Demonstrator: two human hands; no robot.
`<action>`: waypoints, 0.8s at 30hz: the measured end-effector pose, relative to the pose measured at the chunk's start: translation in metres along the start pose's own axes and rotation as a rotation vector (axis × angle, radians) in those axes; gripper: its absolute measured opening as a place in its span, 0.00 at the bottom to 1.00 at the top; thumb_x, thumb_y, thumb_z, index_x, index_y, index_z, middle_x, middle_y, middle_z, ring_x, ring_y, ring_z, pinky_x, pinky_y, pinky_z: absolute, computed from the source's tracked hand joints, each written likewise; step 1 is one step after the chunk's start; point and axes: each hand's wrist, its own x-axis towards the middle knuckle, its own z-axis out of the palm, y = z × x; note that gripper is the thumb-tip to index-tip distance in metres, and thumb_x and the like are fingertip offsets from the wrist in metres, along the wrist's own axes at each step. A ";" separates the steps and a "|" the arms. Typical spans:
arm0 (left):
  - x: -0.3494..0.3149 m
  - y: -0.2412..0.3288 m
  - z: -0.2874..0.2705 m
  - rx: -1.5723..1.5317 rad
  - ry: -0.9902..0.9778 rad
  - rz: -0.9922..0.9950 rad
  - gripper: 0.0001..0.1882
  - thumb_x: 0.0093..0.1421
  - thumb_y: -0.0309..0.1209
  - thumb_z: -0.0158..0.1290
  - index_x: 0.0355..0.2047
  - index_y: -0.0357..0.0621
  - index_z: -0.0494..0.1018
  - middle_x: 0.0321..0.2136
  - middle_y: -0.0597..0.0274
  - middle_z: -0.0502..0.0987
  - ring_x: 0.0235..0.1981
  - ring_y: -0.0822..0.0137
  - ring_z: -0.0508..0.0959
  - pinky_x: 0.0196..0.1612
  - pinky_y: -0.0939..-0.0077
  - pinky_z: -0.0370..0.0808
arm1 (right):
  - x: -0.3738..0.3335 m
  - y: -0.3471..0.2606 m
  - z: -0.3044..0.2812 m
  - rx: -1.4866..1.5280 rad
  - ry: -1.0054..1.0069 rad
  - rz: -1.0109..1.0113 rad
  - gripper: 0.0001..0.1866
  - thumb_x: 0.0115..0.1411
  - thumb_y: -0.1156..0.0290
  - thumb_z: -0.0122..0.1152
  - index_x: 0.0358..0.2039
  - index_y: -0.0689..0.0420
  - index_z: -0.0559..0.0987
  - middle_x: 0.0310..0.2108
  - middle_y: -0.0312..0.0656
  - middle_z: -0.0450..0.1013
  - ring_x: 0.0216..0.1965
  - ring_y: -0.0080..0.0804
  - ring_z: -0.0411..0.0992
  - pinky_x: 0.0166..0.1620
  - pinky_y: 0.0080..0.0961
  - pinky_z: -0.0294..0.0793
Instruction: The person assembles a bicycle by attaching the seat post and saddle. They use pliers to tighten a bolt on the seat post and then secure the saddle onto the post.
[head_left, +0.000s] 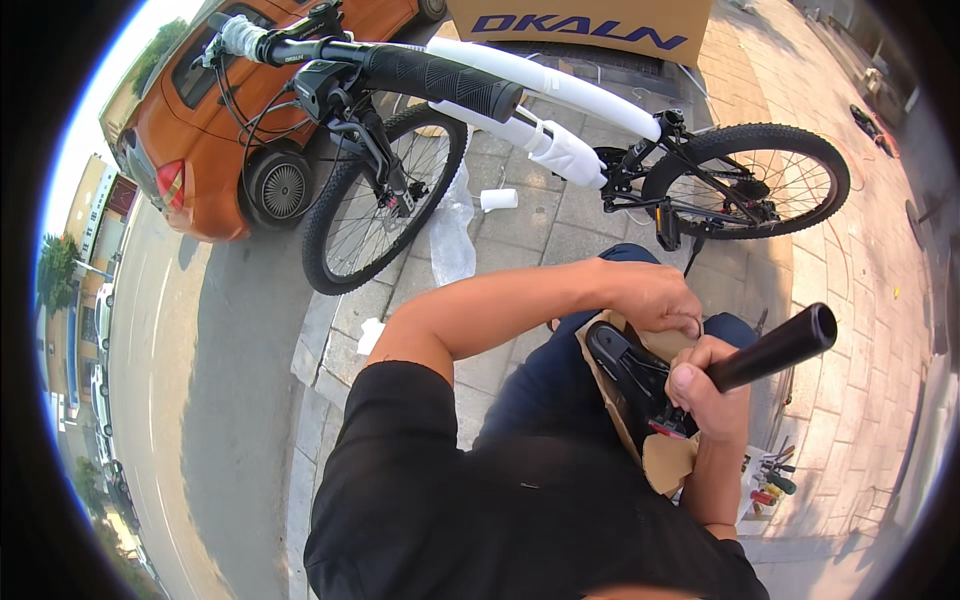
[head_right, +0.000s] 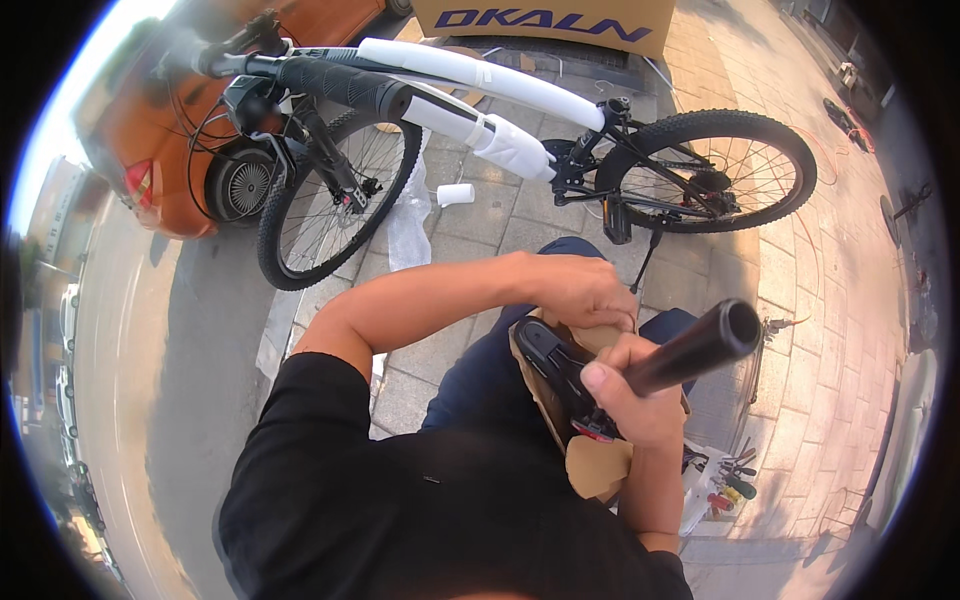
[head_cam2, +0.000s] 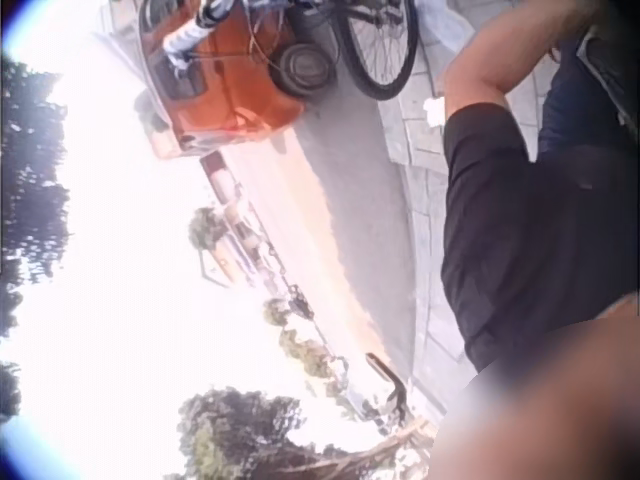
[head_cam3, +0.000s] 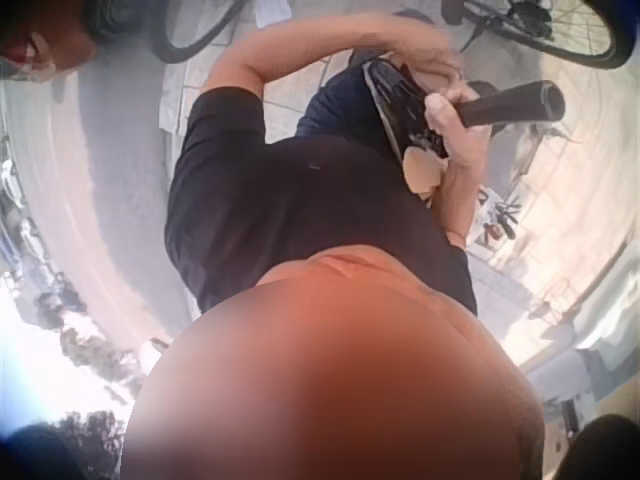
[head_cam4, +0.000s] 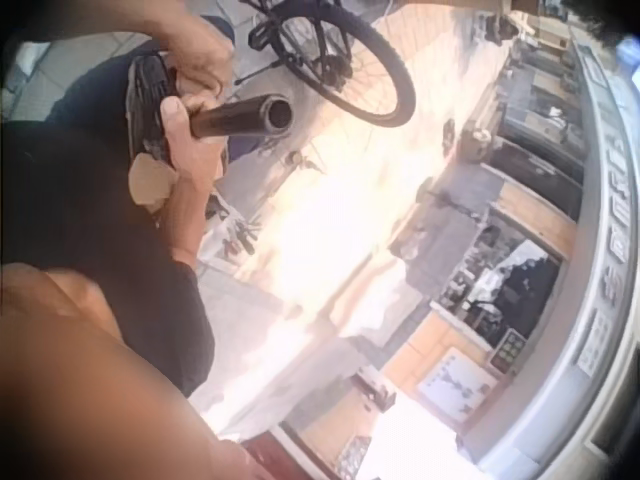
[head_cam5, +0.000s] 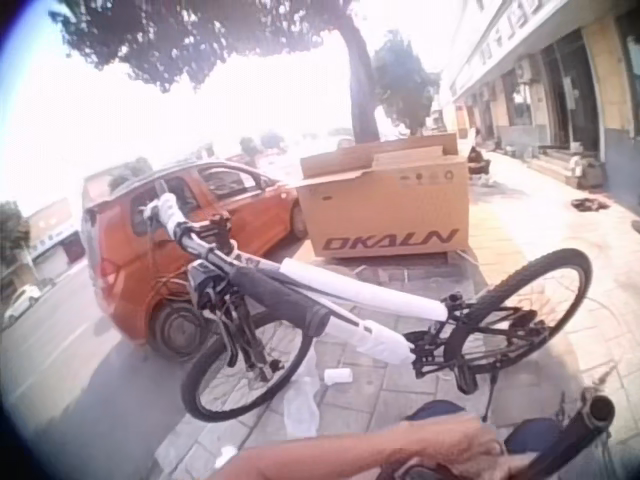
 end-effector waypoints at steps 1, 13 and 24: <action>0.005 -0.009 -0.002 -0.049 0.087 -0.071 0.12 0.70 0.37 0.57 0.43 0.44 0.83 0.31 0.50 0.85 0.34 0.43 0.84 0.37 0.52 0.79 | -0.005 -0.002 0.003 -0.081 -0.084 -0.040 0.17 0.64 0.74 0.70 0.23 0.56 0.69 0.19 0.31 0.67 0.20 0.19 0.60 0.25 0.23 0.60; -0.010 0.037 -0.006 0.194 -0.079 -0.327 0.45 0.56 0.60 0.69 0.64 0.43 0.71 0.45 0.44 0.85 0.50 0.44 0.84 0.50 0.52 0.78 | -0.029 -0.025 -0.044 0.268 0.030 -0.191 0.15 0.65 0.76 0.64 0.24 0.57 0.68 0.14 0.37 0.65 0.14 0.22 0.60 0.19 0.26 0.66; -0.050 0.051 -0.013 -0.198 0.124 -0.795 0.18 0.55 0.37 0.71 0.45 0.48 0.84 0.31 0.58 0.88 0.26 0.60 0.86 0.37 0.63 0.81 | -0.009 -0.056 -0.052 0.511 0.109 -0.741 0.20 0.79 0.60 0.48 0.26 0.49 0.63 0.16 0.29 0.59 0.16 0.22 0.58 0.25 0.27 0.69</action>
